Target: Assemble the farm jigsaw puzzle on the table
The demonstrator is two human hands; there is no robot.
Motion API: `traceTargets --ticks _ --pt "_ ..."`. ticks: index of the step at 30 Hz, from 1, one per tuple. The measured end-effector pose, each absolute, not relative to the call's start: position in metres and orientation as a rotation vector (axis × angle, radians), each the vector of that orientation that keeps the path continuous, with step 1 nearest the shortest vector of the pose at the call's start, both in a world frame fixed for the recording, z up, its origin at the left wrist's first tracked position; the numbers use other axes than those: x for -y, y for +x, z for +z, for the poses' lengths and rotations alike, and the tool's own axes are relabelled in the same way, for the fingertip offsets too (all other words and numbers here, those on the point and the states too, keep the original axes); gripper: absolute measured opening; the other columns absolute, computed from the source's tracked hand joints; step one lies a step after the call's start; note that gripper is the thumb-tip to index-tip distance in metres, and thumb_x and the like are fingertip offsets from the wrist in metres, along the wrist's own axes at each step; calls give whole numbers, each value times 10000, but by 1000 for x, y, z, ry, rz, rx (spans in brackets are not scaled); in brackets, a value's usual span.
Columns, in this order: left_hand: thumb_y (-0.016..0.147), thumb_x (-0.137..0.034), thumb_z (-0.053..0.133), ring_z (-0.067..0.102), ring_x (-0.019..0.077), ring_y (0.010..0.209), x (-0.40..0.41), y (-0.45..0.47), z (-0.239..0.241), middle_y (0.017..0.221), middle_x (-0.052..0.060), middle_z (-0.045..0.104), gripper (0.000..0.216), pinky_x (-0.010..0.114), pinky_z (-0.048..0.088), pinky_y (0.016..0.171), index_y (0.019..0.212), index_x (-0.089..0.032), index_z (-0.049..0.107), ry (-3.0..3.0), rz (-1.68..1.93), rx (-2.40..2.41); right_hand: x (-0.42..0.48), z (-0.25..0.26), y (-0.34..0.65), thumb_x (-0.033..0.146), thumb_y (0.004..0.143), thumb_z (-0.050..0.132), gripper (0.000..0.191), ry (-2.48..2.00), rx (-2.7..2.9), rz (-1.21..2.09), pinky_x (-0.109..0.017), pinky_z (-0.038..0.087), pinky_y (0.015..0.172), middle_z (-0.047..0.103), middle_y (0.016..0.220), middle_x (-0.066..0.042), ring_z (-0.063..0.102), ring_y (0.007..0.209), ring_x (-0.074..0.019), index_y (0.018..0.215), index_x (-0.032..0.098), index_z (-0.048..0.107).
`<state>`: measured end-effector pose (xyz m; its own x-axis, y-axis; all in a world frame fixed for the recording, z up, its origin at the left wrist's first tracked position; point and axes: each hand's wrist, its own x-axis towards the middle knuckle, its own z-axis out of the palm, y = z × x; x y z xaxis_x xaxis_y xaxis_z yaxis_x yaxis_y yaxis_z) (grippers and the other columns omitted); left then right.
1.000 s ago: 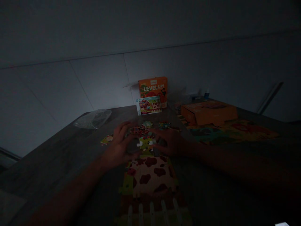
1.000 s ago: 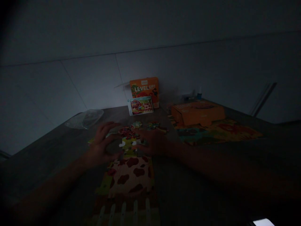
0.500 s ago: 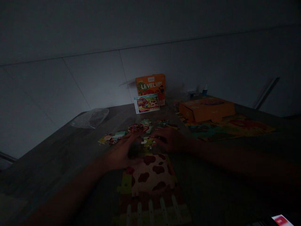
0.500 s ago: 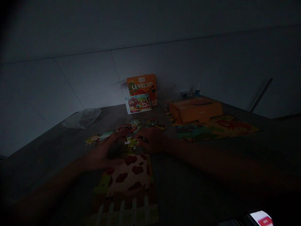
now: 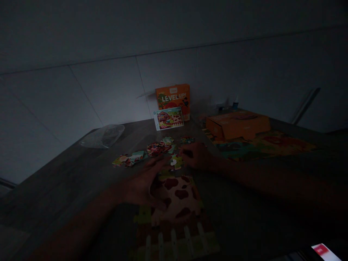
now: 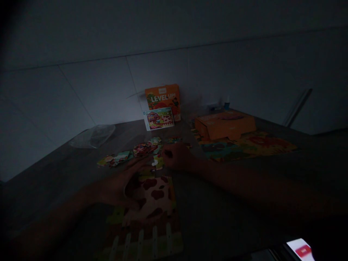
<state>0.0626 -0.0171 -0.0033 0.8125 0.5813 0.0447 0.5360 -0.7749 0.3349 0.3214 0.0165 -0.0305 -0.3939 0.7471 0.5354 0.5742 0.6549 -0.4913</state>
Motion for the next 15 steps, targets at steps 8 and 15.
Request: traceTargets --ticks 8,15 --pt "644 -549 831 263 361 1445 13 57 -2 1595 127 243 1084 530 319 1150 1521 -262 262 2630 170 -806 -22 -32 321 229 827 568 185 -1330 2036 60 -256 326 570 710 720 -59 584 610 -149 827 157 739" --pt "765 -540 750 322 343 1421 8 52 -8 1555 135 332 991 524 341 1142 1539 -247 205 2694 362 -923 -19 -34 322 231 892 535 210 -932 2114 87 -256 403 629 727 785 -62 629 675 -154 913 151 729"
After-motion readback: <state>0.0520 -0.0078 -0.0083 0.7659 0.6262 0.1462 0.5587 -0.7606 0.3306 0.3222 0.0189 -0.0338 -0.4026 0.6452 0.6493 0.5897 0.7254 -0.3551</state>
